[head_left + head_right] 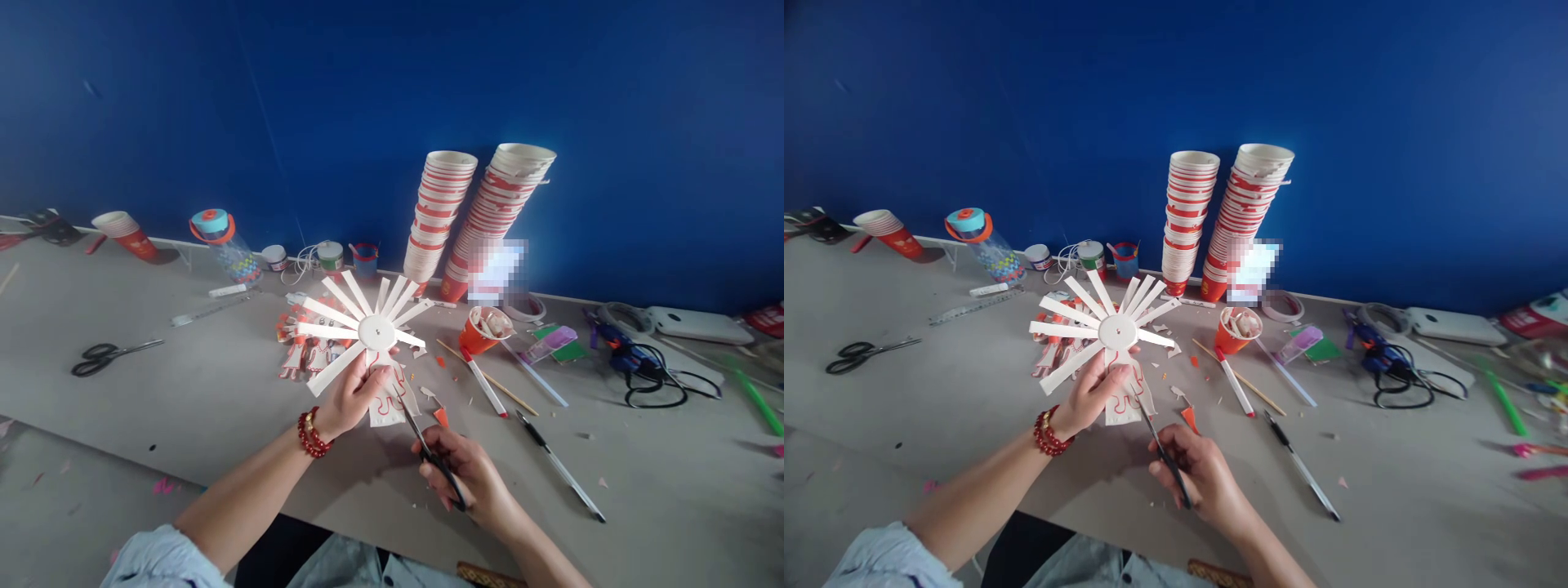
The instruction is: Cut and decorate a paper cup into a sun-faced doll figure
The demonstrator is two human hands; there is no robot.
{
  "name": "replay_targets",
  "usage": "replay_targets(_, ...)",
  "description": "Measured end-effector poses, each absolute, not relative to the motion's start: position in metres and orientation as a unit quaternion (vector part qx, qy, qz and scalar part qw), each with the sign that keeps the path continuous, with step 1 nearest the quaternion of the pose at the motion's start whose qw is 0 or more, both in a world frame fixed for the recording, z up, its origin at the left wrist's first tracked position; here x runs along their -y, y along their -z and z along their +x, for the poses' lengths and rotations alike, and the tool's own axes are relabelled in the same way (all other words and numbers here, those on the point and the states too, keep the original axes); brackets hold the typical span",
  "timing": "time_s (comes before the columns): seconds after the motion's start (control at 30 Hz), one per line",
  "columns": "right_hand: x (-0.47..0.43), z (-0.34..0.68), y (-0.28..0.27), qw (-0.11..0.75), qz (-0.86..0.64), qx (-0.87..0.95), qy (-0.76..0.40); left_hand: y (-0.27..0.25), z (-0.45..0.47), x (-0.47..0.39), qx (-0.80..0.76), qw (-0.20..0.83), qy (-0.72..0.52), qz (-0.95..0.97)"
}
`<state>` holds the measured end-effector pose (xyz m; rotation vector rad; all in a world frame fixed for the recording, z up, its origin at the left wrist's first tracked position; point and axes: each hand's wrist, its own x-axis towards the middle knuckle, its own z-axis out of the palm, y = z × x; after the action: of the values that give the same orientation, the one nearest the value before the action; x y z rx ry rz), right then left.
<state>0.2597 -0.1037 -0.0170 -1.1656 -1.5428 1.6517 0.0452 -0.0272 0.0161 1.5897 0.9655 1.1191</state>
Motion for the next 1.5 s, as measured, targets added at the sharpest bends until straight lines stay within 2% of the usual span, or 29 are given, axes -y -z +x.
replay_targets(0.53,0.1018,0.2655,0.0116,0.268,-0.421,0.609,-0.617,-0.0206,0.0396,0.0235,-0.393,0.473,-0.410,0.673)
replay_targets(1.23,0.0999,0.2662,0.0129,0.245,-0.366,0.525,-0.728,-0.0223,0.0362,0.0197,-0.374,0.478,-0.375,0.700)
replay_targets(1.5,0.0993,0.2648,0.0108,0.250,-0.364,0.543,-0.714,-0.0242,0.0359,0.0196,-0.363,0.482,-0.375,0.704)
